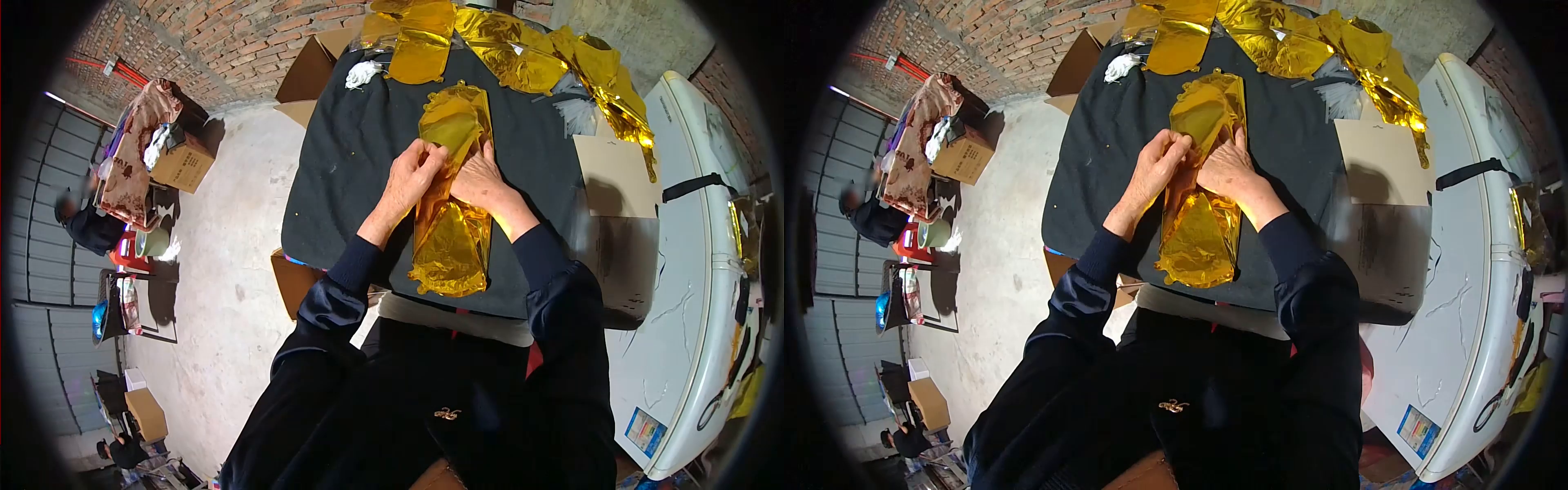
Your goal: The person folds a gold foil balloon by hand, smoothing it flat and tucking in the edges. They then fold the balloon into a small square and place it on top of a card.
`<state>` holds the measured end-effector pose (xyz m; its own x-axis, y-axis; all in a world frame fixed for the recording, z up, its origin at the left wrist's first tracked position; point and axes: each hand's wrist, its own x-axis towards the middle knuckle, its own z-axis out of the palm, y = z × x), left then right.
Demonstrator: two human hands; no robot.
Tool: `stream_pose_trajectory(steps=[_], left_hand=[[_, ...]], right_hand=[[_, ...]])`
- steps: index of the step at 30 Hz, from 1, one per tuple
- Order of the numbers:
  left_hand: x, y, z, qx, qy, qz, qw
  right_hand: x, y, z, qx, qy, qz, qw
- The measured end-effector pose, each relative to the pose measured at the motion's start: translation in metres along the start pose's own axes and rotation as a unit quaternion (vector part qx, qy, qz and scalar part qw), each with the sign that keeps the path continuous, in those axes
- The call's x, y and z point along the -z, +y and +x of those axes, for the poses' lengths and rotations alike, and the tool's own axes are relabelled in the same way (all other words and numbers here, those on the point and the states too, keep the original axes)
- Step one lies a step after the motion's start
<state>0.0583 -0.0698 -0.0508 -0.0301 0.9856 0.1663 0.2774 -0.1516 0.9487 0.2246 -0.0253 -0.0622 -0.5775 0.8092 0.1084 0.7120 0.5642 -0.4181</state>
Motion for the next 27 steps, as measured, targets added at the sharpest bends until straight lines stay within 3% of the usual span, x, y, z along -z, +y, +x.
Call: stream_pose_trajectory(steps=[3, 6, 9, 10, 11, 13, 15, 17, 18, 22, 27], left_hand=[[0.001, -0.01, -0.002, 0.038, -0.001, -0.047, 0.998], [0.004, -0.002, -0.006, 0.094, 0.002, -0.059, 0.994], [0.0, -0.02, -0.004, 0.055, -0.001, -0.088, 0.995], [0.001, -0.02, -0.004, 0.053, -0.004, -0.086, 0.995], [0.002, -0.02, -0.004, 0.051, -0.006, -0.083, 0.995], [0.003, -0.017, -0.006, 0.049, -0.008, -0.081, 0.995], [0.004, -0.015, -0.007, 0.047, -0.008, -0.083, 0.995], [0.005, -0.018, -0.006, 0.039, -0.01, -0.048, 0.998], [0.005, -0.019, -0.006, 0.035, -0.011, -0.03, 0.999], [0.005, -0.026, -0.005, 0.031, -0.044, -0.082, 0.995], [0.008, -0.024, -0.007, 0.02, -0.053, -0.041, 0.998]], right_hand=[[-0.003, 0.009, 0.003, 0.021, 0.009, -0.001, 1.0], [0.01, 0.015, 0.01, -0.01, -0.064, 0.006, 0.998], [-0.023, 0.056, 0.03, -0.023, 0.013, 0.114, 0.993], [0.002, 0.039, 0.023, 0.014, 0.052, 0.219, 0.974], [0.007, 0.041, 0.024, -0.012, 0.059, 0.207, 0.977], [0.021, 0.04, 0.024, 0.049, 0.105, 0.306, 0.945], [0.032, 0.05, 0.027, -0.052, 0.021, 0.463, 0.884], [0.071, 0.014, 0.012, -0.061, 0.035, 0.584, 0.809], [0.058, 0.035, 0.023, -0.083, 0.042, 0.608, 0.789], [0.05, 0.042, 0.042, -0.167, 0.094, 0.475, 0.859], [0.019, 0.082, 0.072, -0.111, 0.165, 0.235, 0.951]])
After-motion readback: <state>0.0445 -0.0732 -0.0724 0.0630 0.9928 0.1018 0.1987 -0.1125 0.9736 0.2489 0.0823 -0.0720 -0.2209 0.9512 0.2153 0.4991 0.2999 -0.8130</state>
